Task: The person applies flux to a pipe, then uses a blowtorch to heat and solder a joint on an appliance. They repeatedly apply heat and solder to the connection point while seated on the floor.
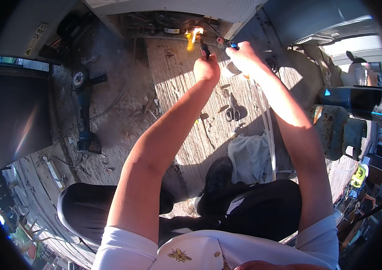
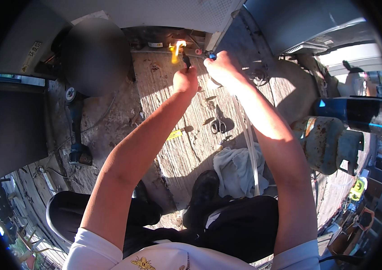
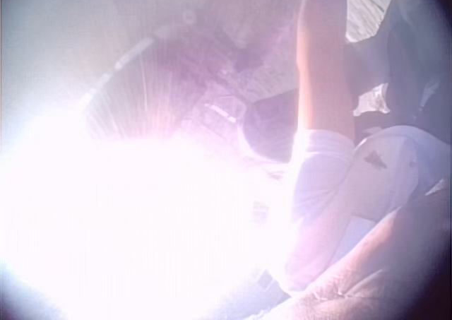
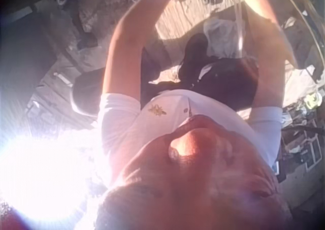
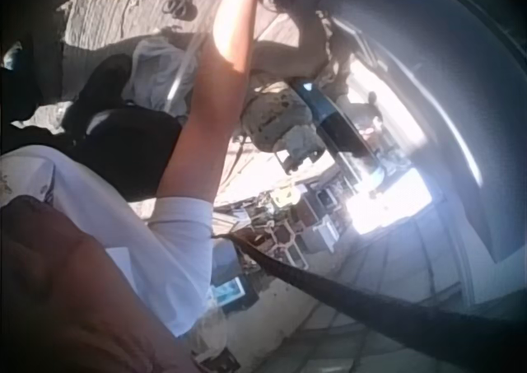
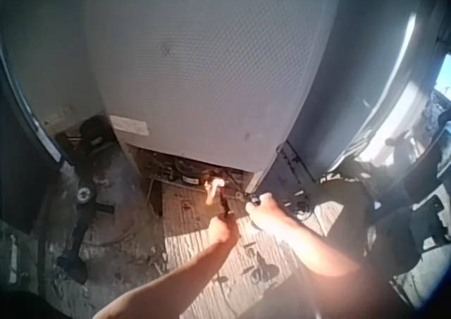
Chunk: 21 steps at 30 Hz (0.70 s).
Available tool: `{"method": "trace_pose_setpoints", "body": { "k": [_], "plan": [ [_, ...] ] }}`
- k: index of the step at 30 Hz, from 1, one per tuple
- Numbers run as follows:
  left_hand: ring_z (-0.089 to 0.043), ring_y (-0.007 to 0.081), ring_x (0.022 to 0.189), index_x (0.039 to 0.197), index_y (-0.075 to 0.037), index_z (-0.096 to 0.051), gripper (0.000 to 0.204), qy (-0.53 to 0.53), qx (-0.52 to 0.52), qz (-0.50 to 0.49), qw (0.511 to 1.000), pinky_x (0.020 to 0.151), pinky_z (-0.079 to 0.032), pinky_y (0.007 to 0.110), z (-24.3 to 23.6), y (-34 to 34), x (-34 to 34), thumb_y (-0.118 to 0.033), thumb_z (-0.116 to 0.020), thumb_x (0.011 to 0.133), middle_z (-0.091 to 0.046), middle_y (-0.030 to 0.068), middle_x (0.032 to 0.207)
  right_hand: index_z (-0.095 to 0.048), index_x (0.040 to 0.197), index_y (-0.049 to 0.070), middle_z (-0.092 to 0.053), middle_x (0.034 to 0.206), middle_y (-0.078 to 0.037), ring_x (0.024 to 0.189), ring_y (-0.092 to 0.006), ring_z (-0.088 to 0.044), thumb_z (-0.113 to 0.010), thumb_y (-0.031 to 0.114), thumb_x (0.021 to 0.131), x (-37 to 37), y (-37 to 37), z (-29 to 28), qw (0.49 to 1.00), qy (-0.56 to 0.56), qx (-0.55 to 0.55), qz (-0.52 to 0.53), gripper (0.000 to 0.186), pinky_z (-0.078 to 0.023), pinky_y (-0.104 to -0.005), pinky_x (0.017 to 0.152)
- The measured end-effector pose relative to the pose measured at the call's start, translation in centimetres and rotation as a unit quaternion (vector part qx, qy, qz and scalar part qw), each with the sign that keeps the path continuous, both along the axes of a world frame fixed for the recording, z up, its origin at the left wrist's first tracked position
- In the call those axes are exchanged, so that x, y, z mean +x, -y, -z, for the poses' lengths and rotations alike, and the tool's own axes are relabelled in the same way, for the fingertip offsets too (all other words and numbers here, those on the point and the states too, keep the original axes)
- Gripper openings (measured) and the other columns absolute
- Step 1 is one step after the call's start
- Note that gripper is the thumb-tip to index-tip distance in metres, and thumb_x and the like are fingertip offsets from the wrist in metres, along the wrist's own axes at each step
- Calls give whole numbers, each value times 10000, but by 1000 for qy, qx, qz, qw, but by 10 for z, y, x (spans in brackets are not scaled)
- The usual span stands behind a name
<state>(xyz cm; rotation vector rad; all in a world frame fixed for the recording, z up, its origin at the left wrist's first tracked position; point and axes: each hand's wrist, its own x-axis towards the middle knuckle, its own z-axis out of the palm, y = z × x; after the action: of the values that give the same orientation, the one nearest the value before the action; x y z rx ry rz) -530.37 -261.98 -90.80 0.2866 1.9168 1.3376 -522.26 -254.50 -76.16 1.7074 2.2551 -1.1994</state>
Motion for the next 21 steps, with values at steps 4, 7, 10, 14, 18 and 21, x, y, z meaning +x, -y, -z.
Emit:
{"method": "trace_pose_setpoints", "body": {
  "k": [4,7,10,14,18,21],
  "plan": [
    [-702,430,920,1007,5,-710,412,11,-1,19,1000,814,-536,454,-6,2,-3,-391,-600,976,-718,251,890,-652,929,-60,-712,772,-165,736,-254,-733,-637,345,975,-1,1,-3,1000,13,-9,13,408,-559,-396,701],
    [-708,423,909,992,4,-726,424,-27,-21,32,999,815,-540,452,-20,6,0,-402,-610,964,-722,250,887,-653,949,-67,-713,786,-173,764,-257,-732,-642,352,970,4,-4,6,1000,12,8,11,420,-559,-402,725],
    [-711,421,895,947,1,-746,441,-41,-61,25,997,821,-543,450,-26,10,-1,-423,-622,945,-727,247,885,-659,956,-71,-713,800,-180,790,-257,-730,-645,365,963,3,-2,9,1000,-1,21,20,437,-556,-407,742],
    [-713,419,878,876,3,-758,465,-38,-38,21,998,831,-544,442,-30,16,13,-443,-634,922,-726,248,853,-674,910,-69,-712,801,-181,800,-251,-728,-645,375,948,9,-10,16,999,22,32,11,446,-548,-416,734],
    [-714,413,864,833,12,-748,474,7,-24,23,999,824,-543,438,3,13,10,-439,-631,922,-717,252,813,-679,849,-64,-712,796,-181,798,-247,-726,-646,367,933,6,-10,18,1000,7,29,5,441,-542,-424,721],
    [-714,408,847,809,12,-741,478,25,-15,34,999,815,-543,437,17,10,12,-436,-623,928,-715,251,802,-676,845,-68,-711,794,-185,799,-248,-727,-650,364,928,8,-12,20,999,11,37,6,440,-542,-423,717]
  ]
}}
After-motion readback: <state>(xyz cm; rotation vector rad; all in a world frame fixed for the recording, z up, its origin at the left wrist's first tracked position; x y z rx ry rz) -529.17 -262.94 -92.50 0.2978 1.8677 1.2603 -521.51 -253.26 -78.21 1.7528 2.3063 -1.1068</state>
